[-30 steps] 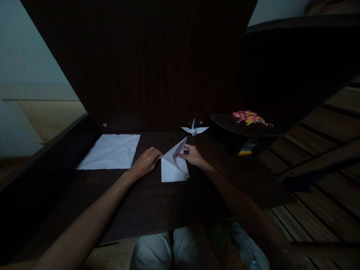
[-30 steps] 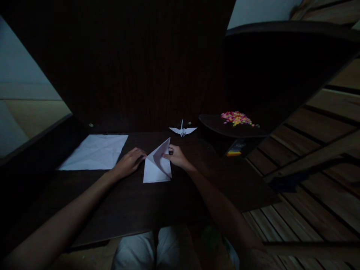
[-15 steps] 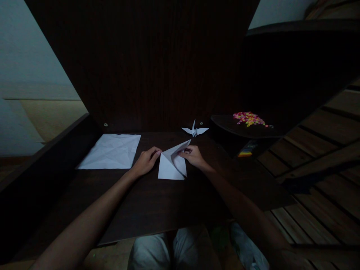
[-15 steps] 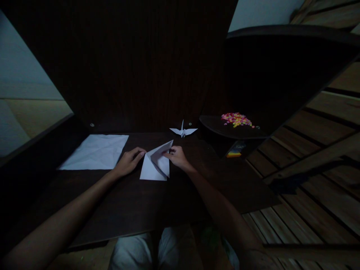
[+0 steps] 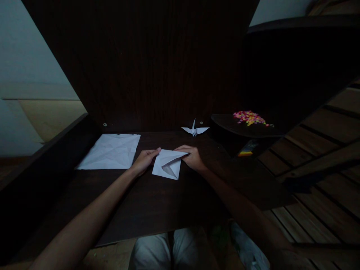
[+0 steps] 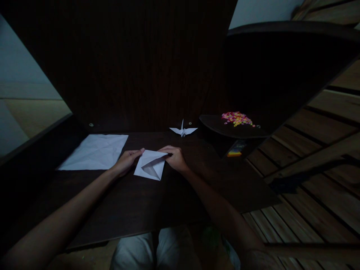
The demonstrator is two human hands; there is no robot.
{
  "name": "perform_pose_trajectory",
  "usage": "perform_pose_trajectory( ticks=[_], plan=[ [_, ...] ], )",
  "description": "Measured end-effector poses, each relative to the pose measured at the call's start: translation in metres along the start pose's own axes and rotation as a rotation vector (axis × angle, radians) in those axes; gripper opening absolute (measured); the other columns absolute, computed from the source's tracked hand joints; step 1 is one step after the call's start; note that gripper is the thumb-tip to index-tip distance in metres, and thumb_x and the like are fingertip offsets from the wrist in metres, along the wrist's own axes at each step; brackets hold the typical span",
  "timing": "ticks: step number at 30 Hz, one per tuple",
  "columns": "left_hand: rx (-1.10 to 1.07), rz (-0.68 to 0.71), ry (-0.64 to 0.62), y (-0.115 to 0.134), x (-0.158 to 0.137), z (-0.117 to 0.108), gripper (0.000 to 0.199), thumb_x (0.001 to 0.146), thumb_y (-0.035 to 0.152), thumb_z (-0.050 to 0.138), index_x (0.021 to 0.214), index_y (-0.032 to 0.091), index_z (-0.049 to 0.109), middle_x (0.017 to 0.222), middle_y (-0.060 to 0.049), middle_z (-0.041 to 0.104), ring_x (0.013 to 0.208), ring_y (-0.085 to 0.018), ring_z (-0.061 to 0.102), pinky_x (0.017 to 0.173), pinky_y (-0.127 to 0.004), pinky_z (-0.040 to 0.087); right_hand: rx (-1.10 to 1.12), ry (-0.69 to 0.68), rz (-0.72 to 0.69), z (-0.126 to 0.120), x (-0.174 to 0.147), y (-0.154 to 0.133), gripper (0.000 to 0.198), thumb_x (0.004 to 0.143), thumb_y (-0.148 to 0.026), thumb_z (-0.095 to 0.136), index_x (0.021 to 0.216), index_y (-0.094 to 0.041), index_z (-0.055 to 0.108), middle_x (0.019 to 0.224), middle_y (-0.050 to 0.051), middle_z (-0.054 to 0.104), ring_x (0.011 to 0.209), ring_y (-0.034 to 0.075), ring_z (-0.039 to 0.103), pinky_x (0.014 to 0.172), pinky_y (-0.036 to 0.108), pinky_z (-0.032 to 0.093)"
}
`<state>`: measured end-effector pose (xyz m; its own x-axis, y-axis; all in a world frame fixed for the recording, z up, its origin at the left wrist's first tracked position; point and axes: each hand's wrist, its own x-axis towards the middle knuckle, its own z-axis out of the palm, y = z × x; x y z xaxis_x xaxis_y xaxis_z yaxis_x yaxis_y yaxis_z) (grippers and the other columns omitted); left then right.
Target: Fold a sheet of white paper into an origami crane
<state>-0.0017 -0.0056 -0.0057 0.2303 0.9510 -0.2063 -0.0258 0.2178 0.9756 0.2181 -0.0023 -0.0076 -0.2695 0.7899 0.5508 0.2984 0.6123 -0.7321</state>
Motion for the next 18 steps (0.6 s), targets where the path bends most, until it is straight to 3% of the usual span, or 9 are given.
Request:
perform_pose_trajectory(
  ticks=[6, 11, 14, 18],
  plan=[
    [-0.069, 0.018, 0.020, 0.0039, -0.0021, 0.0014, 0.035, 0.068, 0.047, 0.070, 0.078, 0.013, 0.070, 0.076, -0.007, 0.071, 0.068, -0.019, 0.064, 0.064, -0.029, 0.050, 0.020, -0.020, -0.055, 0.0019, -0.0003, -0.0015, 0.013, 0.076, -0.020, 0.064, 0.082, -0.022, 0.075, 0.091, 0.006, 0.072, 0.084, 0.019, 0.066, 0.076, 0.032, 0.052],
    [-0.059, 0.093, 0.085, 0.0053, -0.0020, 0.0023, 0.029, 0.067, 0.042, 0.071, 0.071, 0.014, 0.068, 0.068, -0.003, 0.068, 0.063, -0.016, 0.061, 0.061, -0.026, 0.047, -0.002, -0.056, -0.031, 0.0005, 0.0025, -0.0024, 0.022, 0.080, -0.015, 0.056, 0.093, -0.022, 0.072, 0.101, 0.006, 0.070, 0.097, 0.020, 0.062, 0.091, 0.038, 0.045],
    [-0.027, 0.131, 0.115, 0.0053, -0.0020, 0.0017, 0.030, 0.066, 0.043, 0.070, 0.070, 0.014, 0.068, 0.066, -0.002, 0.067, 0.063, -0.017, 0.061, 0.061, -0.026, 0.047, 0.103, -0.025, 0.104, -0.0012, 0.0045, 0.0005, 0.027, 0.080, -0.014, 0.051, 0.098, -0.021, 0.070, 0.106, 0.006, 0.069, 0.103, 0.020, 0.060, 0.096, 0.038, 0.042],
    [0.064, 0.177, 0.159, 0.0034, -0.0010, 0.0001, 0.034, 0.067, 0.047, 0.067, 0.073, 0.014, 0.070, 0.068, -0.003, 0.068, 0.065, -0.018, 0.061, 0.061, -0.027, 0.046, 0.411, 0.005, 0.357, -0.0015, 0.0055, 0.0036, 0.030, 0.085, -0.025, 0.043, 0.103, -0.019, 0.066, 0.107, 0.008, 0.068, 0.100, 0.021, 0.061, 0.086, 0.036, 0.046]
  ],
)
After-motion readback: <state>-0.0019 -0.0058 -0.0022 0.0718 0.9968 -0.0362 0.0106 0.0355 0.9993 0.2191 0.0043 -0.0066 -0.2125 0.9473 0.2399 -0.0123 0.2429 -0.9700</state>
